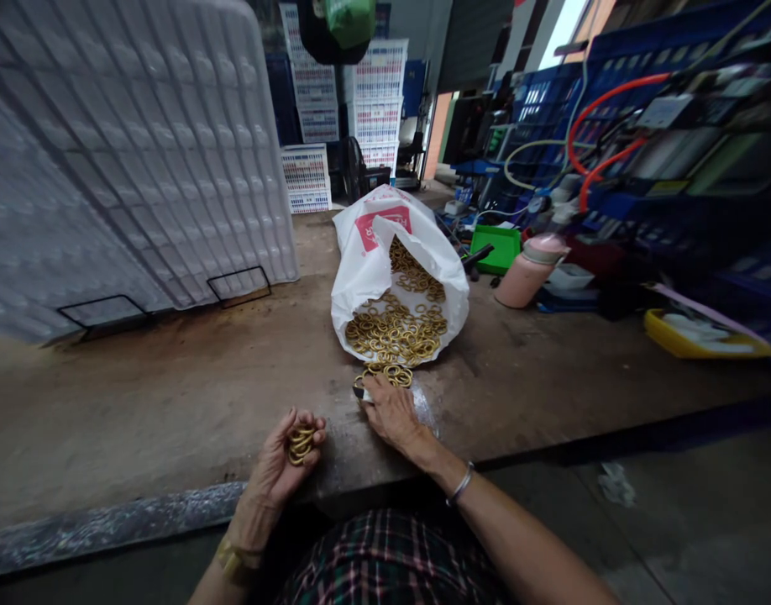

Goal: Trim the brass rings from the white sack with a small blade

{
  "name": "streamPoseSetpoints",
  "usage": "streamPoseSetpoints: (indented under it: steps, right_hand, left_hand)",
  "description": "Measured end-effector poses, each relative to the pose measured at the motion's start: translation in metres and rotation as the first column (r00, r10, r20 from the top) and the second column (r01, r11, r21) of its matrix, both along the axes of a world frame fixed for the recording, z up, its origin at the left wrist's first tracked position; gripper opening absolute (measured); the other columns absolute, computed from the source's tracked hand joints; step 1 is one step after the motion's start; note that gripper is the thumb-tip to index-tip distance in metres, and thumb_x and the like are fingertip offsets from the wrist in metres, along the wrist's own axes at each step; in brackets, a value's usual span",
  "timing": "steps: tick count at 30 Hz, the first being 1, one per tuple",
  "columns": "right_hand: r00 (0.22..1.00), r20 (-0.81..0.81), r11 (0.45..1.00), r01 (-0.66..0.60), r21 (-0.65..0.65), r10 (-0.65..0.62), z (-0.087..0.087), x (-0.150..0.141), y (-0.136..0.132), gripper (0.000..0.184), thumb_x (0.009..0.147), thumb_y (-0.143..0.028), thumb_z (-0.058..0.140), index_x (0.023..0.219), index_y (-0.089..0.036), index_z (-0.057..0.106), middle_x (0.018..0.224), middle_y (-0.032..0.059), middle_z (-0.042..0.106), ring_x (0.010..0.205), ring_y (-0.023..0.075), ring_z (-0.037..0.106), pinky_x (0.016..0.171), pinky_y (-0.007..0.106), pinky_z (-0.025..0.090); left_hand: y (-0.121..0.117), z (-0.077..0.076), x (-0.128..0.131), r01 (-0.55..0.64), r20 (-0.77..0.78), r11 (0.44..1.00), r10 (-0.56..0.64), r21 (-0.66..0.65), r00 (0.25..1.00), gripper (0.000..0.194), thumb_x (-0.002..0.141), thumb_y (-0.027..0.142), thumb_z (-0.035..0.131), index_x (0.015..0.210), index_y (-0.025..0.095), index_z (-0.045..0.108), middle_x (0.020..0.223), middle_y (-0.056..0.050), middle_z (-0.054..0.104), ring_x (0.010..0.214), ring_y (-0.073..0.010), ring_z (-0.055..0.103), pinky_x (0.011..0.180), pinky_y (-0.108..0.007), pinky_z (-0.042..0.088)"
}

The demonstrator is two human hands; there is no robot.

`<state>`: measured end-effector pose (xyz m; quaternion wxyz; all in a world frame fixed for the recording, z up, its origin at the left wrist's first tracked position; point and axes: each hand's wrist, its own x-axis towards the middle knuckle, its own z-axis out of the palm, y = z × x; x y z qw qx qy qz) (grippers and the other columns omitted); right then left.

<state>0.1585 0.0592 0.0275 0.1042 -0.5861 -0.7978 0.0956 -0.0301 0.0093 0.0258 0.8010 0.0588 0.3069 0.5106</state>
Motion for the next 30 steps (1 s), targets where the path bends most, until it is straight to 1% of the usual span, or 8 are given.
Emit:
streamPoseSetpoints:
  steps: [4, 7, 11, 16, 23, 26, 28, 30]
  right_hand:
    - [0.998, 0.055, 1.0, -0.005, -0.019, 0.006, 0.003, -0.005, 0.011, 0.025, 0.083, -0.02, 0.046, 0.106, -0.022, 0.056, 0.1, 0.0057, 0.058, 0.084, 0.0174, 0.056, 0.068, 0.026, 0.035]
    - [0.994, 0.105, 1.0, 0.007, -0.028, -0.004, -0.003, -0.011, 0.02, 0.025, 0.082, -0.021, 0.046, 0.105, -0.021, 0.056, 0.101, 0.0067, 0.057, 0.079, 0.0175, 0.056, 0.066, 0.027, 0.034]
    - [0.992, 0.126, 0.999, 0.019, -0.028, -0.015, -0.013, -0.018, 0.028, 0.023, 0.083, -0.024, 0.044, 0.102, -0.019, 0.056, 0.1, 0.0082, 0.057, 0.078, 0.0179, 0.055, 0.066, 0.027, 0.033]
    - [0.989, 0.138, 0.998, 0.057, -0.028, -0.053, -0.016, -0.022, 0.033, 0.021, 0.085, -0.026, 0.04, 0.099, -0.018, 0.054, 0.094, 0.0077, 0.057, 0.075, 0.0176, 0.055, 0.063, 0.027, 0.032]
    - [0.989, 0.14, 0.999, 0.043, 0.006, -0.043, -0.018, -0.026, 0.033, 0.025, 0.084, -0.028, 0.041, 0.101, -0.019, 0.056, 0.097, 0.0078, 0.052, 0.07, 0.0165, 0.054, 0.061, 0.027, 0.032]
    - [0.993, 0.112, 0.999, -0.047, -0.016, 0.048, -0.015, -0.034, 0.025, 0.024, 0.082, -0.024, 0.041, 0.098, -0.019, 0.058, 0.096, 0.0075, 0.055, 0.072, 0.0167, 0.054, 0.061, 0.027, 0.032]
    - [0.984, 0.07, 0.986, -0.162, -0.031, 0.163, -0.012, -0.039, 0.02, 0.023, 0.08, -0.019, 0.043, 0.096, -0.019, 0.059, 0.094, 0.0067, 0.058, 0.074, 0.0167, 0.055, 0.061, 0.026, 0.033]
    - [0.961, 0.009, 0.96, -0.277, -0.033, 0.277, -0.012, -0.042, 0.016, 0.024, 0.077, -0.015, 0.044, 0.094, -0.02, 0.059, 0.091, 0.0054, 0.061, 0.076, 0.0165, 0.055, 0.064, 0.026, 0.034]
  left_hand:
    - [0.001, -0.007, 0.003, -0.014, -0.036, 0.999, 0.013, -0.047, 0.999, 0.02, 0.066, 0.024, 0.07, 0.063, 0.011, 0.055, 0.072, -0.005, 0.06, 0.06, -0.0114, 0.056, 0.038, -0.015, 0.037]
    - [0.001, -0.008, 0.004, -0.022, -0.051, 0.999, 0.02, -0.032, 0.998, 0.02, 0.066, 0.023, 0.071, 0.063, 0.012, 0.054, 0.067, -0.002, 0.057, 0.056, -0.0099, 0.054, 0.037, -0.014, 0.035]
    - [0.0, -0.007, 0.003, -0.012, -0.033, 0.999, 0.011, -0.035, 0.999, 0.022, 0.065, 0.024, 0.071, 0.064, 0.012, 0.053, 0.065, 0.0, 0.053, 0.053, -0.0076, 0.05, 0.035, -0.013, 0.031]
    - [0.001, -0.006, 0.003, -0.014, -0.031, 0.999, 0.012, -0.044, 0.999, 0.022, 0.066, 0.024, 0.07, 0.064, 0.012, 0.052, 0.064, 0.0, 0.051, 0.052, -0.0073, 0.049, 0.035, -0.013, 0.03]
    - [0.002, -0.008, 0.002, -0.026, -0.023, 0.999, 0.025, -0.033, 0.999, 0.02, 0.066, 0.023, 0.069, 0.064, 0.012, 0.053, 0.064, 0.0, 0.052, 0.053, -0.0075, 0.05, 0.035, -0.013, 0.031]
    - [0.002, -0.009, 0.001, -0.035, -0.031, 0.999, 0.035, -0.03, 0.999, 0.019, 0.065, 0.022, 0.07, 0.064, 0.011, 0.054, 0.065, -0.001, 0.053, 0.053, -0.0076, 0.05, 0.036, -0.014, 0.031]
    - [0.002, -0.008, 0.001, -0.048, -0.057, 0.999, 0.047, -0.022, 0.997, 0.019, 0.066, 0.022, 0.069, 0.065, 0.011, 0.054, 0.065, -0.001, 0.054, 0.053, -0.0079, 0.051, 0.036, -0.014, 0.032]
    - [0.002, -0.007, -0.001, -0.066, -0.088, 0.998, 0.064, -0.019, 0.994, 0.019, 0.066, 0.022, 0.069, 0.066, 0.012, 0.053, 0.065, 0.0, 0.054, 0.053, -0.0081, 0.051, 0.036, -0.014, 0.032]
